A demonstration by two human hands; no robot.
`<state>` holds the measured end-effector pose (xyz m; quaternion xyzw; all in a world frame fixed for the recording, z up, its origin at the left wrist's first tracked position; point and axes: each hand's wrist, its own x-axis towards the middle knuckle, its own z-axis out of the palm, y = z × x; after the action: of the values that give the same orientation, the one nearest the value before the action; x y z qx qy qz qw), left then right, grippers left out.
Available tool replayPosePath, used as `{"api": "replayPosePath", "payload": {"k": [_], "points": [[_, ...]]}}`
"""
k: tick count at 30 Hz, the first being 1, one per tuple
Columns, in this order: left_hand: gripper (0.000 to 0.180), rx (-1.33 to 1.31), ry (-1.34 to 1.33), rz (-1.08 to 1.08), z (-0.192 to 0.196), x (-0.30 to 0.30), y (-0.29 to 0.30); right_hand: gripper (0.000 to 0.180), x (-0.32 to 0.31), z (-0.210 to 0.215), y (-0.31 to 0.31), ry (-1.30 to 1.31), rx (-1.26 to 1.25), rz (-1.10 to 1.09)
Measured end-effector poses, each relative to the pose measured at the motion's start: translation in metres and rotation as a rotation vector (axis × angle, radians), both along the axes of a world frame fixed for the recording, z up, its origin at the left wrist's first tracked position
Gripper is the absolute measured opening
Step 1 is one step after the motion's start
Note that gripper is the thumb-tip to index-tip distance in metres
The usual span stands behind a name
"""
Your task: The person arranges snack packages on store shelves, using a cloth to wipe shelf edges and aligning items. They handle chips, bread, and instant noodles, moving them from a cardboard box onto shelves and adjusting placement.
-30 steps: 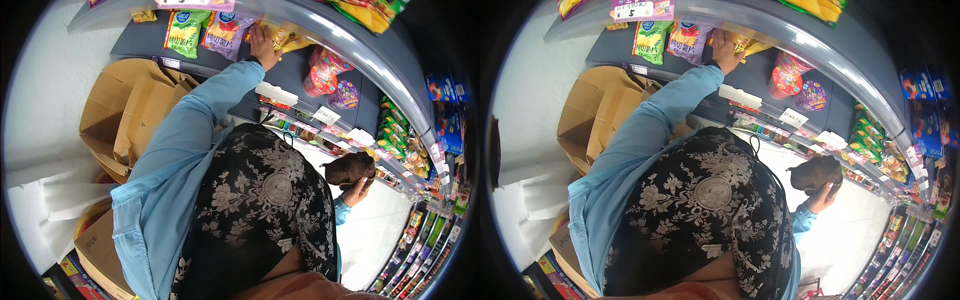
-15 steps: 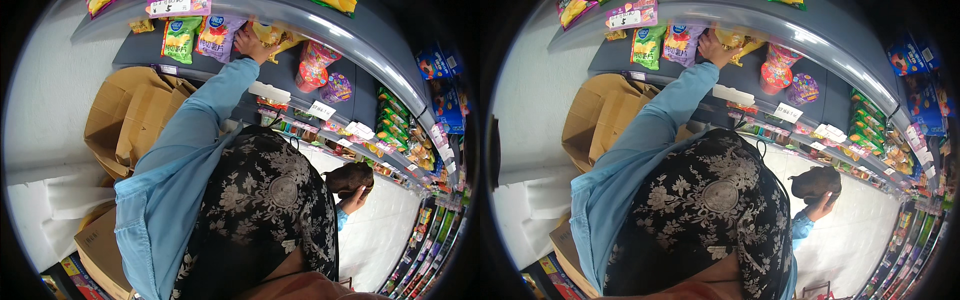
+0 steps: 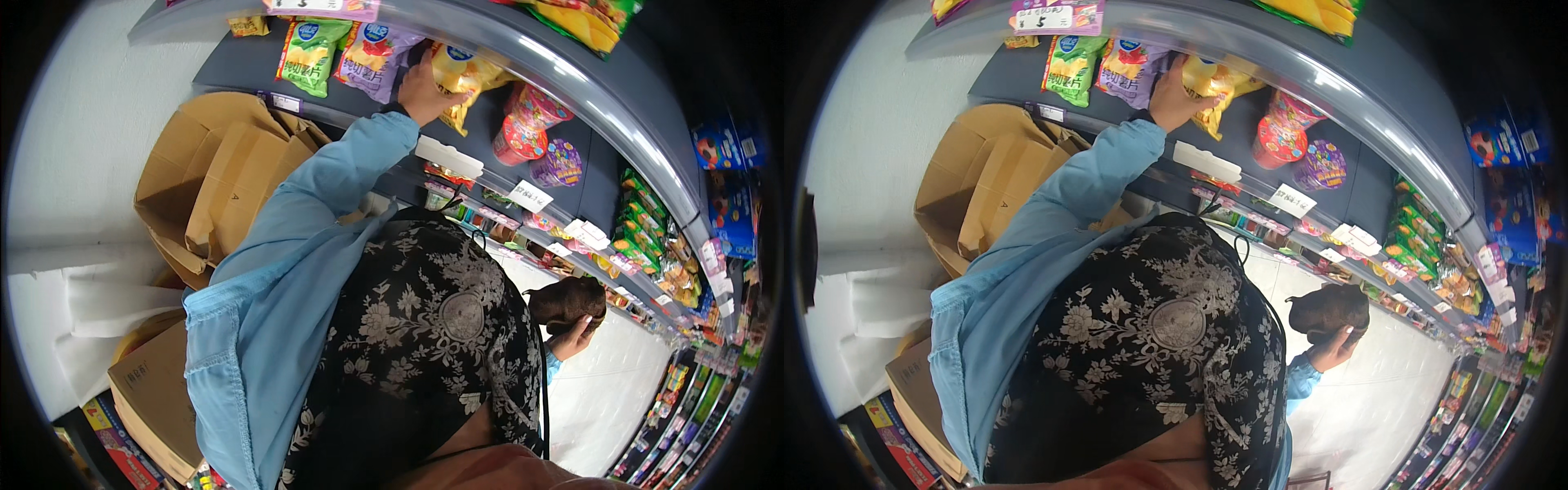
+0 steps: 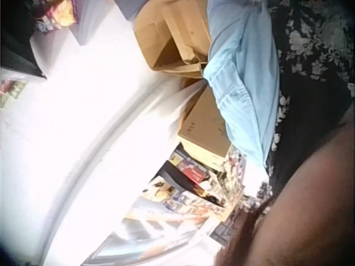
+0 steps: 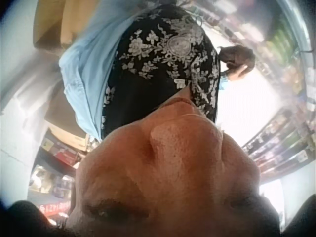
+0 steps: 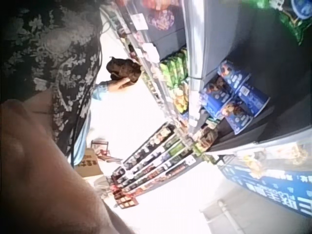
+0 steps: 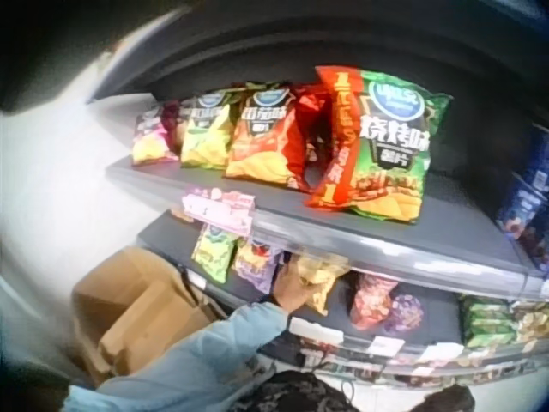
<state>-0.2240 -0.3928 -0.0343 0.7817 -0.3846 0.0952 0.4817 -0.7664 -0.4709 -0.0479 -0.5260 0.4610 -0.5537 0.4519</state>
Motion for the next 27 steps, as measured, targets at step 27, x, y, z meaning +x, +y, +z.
{"api": "replayPosePath", "payload": {"k": [27], "points": [[0.095,-0.089,0.445,0.057,0.166,0.165,0.422,0.053,0.207,0.136,0.025,0.077,-0.168,0.798]]}}
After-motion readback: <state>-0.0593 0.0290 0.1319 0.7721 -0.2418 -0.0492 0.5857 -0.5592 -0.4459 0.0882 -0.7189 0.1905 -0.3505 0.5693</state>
